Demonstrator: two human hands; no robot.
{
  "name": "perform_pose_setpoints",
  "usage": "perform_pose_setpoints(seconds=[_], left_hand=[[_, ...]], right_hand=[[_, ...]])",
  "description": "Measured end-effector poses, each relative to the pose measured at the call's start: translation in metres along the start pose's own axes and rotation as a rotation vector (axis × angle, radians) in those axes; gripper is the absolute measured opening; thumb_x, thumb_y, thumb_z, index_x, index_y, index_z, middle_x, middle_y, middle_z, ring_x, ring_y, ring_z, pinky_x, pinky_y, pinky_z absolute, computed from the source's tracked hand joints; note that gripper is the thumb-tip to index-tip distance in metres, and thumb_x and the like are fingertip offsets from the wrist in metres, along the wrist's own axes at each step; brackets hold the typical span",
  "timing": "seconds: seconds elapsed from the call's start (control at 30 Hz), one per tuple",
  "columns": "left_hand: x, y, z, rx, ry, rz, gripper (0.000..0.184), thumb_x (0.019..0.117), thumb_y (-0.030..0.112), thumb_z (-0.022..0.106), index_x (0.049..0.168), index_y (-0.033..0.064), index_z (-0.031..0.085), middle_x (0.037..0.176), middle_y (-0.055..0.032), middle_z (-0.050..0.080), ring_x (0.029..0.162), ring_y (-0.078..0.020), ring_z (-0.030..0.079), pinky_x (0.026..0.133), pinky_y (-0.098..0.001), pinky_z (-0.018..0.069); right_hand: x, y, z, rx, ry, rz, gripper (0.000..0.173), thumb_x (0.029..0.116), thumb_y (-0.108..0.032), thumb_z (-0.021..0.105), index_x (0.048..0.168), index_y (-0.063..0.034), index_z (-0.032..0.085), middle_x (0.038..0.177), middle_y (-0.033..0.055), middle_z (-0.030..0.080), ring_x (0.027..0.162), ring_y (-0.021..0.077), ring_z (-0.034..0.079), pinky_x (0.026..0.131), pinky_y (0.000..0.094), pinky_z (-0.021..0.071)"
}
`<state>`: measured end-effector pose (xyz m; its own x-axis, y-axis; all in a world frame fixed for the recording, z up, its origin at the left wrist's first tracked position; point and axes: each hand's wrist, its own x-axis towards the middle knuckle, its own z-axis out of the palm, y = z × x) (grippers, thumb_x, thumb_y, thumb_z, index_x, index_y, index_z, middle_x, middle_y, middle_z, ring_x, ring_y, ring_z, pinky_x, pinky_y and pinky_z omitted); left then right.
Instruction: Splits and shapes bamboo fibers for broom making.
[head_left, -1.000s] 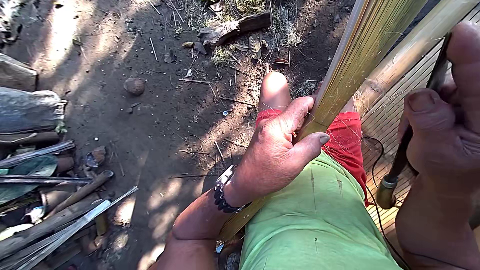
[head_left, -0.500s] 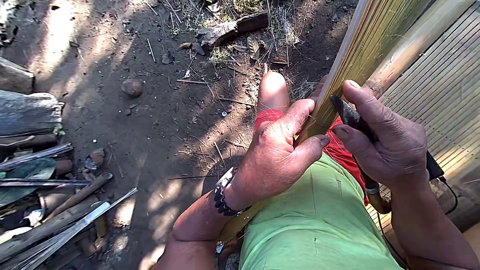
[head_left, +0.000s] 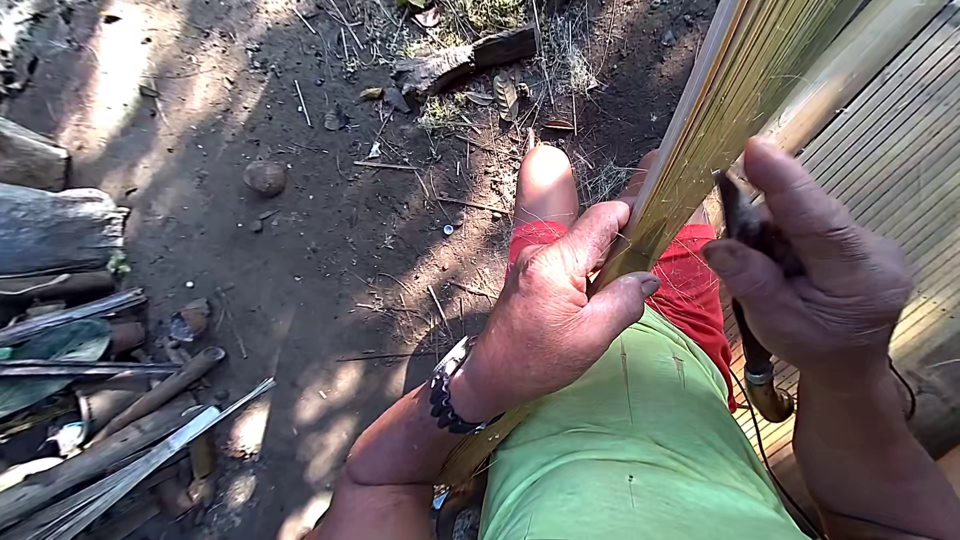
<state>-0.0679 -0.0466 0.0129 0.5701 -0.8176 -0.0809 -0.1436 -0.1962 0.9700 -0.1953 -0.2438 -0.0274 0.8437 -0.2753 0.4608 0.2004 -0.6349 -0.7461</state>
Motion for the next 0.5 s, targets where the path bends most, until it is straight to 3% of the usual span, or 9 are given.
perform_pose_setpoints(seconds=[0.2, 0.4, 0.5], left_hand=[[-0.0007, 0.003, -0.0008, -0.024, -0.009, -0.002, 0.042, 0.0929, 0.002, 0.069, 0.133, 0.0033, 0.058, 0.089, -0.003, 0.07, 0.068, -0.0109, 0.067, 0.056, -0.0255, 0.0596], [-0.0003, 0.0018, -0.0005, -0.006, -0.007, -0.002, 0.041, 0.0932, 0.003, 0.068, 0.133, 0.0041, 0.058, 0.089, -0.0026, 0.07, 0.067, -0.0108, 0.066, 0.055, -0.0258, 0.0594], [-0.0001, 0.0021, 0.0009, 0.024, -0.009, 0.013, 0.042, 0.0927, 0.004, 0.071, 0.133, 0.0036, 0.058, 0.091, -0.0014, 0.071, 0.071, -0.0099, 0.068, 0.059, -0.0259, 0.0616]], right_hand=[[-0.0022, 0.0002, 0.0061, -0.056, -0.043, -0.005, 0.058, 0.1005, -0.018, 0.066, 0.155, -0.0132, 0.048, 0.129, 0.0063, 0.066, 0.092, 0.0035, 0.066, 0.077, 0.0214, 0.0586], [-0.0041, 0.0004, 0.0046, -0.068, -0.056, -0.002, 0.057, 0.1002, -0.018, 0.066, 0.154, -0.0148, 0.049, 0.122, 0.0052, 0.067, 0.085, 0.0025, 0.063, 0.071, 0.0202, 0.0562], [-0.0028, -0.0012, 0.0051, -0.064, -0.05, -0.011, 0.055, 0.1002, -0.017, 0.066, 0.153, -0.0138, 0.05, 0.124, 0.0053, 0.067, 0.09, 0.0027, 0.064, 0.074, 0.0201, 0.0569]])
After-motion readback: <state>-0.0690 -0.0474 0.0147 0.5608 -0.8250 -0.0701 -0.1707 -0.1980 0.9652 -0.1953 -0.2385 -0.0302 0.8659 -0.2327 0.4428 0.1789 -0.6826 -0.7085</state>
